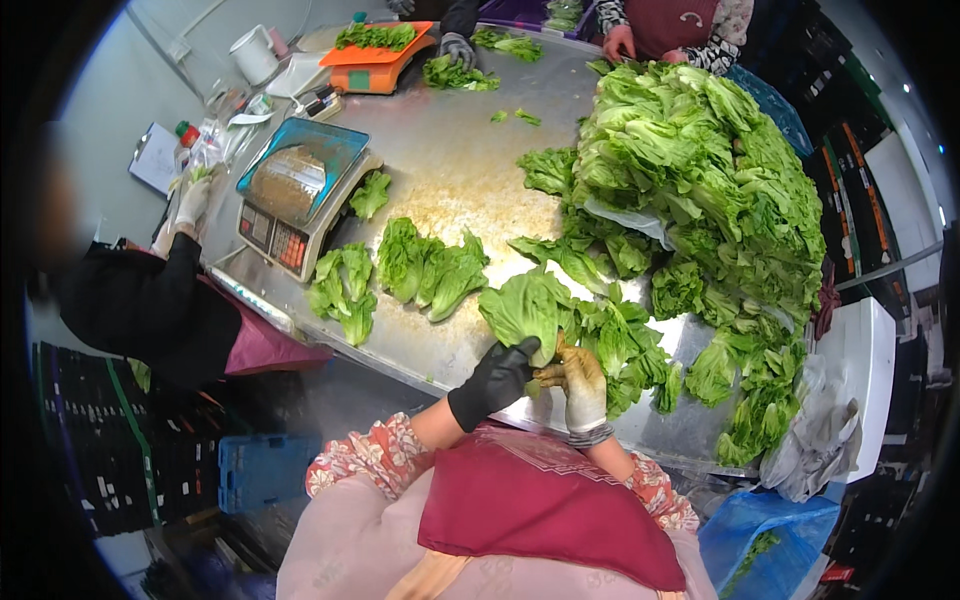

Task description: The person sorts and trims leafy green vegetables on a stainless steel table, separating leaves and placing them into piles. A coworker weighs and bags portions of the vegetables nearby.

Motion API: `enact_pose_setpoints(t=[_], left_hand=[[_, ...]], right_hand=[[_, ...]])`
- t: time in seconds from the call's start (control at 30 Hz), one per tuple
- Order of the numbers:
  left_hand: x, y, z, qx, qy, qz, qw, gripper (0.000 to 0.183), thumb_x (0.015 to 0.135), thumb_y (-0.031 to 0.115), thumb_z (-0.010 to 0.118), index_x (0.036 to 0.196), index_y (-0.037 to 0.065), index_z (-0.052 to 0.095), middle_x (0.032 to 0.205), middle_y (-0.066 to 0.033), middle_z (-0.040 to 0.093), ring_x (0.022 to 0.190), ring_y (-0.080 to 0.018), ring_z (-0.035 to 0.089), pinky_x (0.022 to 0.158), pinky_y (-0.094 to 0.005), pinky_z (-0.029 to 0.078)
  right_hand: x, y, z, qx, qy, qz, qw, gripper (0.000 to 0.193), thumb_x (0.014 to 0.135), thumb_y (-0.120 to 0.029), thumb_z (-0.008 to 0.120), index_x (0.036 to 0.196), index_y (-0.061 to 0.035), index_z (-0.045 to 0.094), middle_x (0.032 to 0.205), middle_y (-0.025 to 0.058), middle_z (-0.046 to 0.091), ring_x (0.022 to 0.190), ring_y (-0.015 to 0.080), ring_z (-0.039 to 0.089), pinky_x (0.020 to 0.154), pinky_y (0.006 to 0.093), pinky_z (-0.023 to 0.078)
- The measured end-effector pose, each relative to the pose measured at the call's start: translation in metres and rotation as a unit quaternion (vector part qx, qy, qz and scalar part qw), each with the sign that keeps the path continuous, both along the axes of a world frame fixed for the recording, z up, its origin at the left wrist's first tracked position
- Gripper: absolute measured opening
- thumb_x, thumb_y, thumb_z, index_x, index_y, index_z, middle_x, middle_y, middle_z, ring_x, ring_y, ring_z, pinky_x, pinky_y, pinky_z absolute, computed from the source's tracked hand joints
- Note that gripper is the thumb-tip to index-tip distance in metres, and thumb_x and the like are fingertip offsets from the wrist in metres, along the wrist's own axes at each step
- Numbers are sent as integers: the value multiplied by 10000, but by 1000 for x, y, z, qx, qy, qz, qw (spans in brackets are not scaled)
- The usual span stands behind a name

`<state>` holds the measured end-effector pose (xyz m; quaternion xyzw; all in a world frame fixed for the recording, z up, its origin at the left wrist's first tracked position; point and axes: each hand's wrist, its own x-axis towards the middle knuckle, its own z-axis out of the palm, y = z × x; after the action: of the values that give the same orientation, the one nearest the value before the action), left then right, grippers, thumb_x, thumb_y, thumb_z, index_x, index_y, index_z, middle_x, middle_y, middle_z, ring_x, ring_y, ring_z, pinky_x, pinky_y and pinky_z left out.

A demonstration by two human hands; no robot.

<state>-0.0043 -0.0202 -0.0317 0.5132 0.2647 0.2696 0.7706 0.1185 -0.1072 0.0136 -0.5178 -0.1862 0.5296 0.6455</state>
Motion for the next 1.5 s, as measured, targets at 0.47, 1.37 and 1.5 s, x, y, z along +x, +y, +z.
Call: enact_pose_setpoints(t=[0.47,1.37,1.5], left_hand=[[-46,-7,52,106,105,-55,987,764,792,234,669,1379,33,222,1373,-129,325,1256,-213,332,1006,-339,303],[-125,182,39,346,421,-37,838,891,751,543,592,1383,46,209,1190,-262,429,1087,-387,467,899,-416,394],[-136,178,9,357,293,24,887,918,725,440,687,1372,2,204,1197,-245,435,1088,-366,466,914,-414,384]], right_hand=[[-13,6,2,-31,256,141,956,339,877,-205,557,1113,5,433,781,104,614,602,193,605,515,281,503],[-111,169,-64,-100,-94,32,990,469,756,-85,675,1163,9,461,1067,116,593,944,234,585,820,331,481],[-121,166,-30,-23,153,68,986,392,791,-1,613,1153,3,464,1059,98,583,927,237,579,795,371,496]])
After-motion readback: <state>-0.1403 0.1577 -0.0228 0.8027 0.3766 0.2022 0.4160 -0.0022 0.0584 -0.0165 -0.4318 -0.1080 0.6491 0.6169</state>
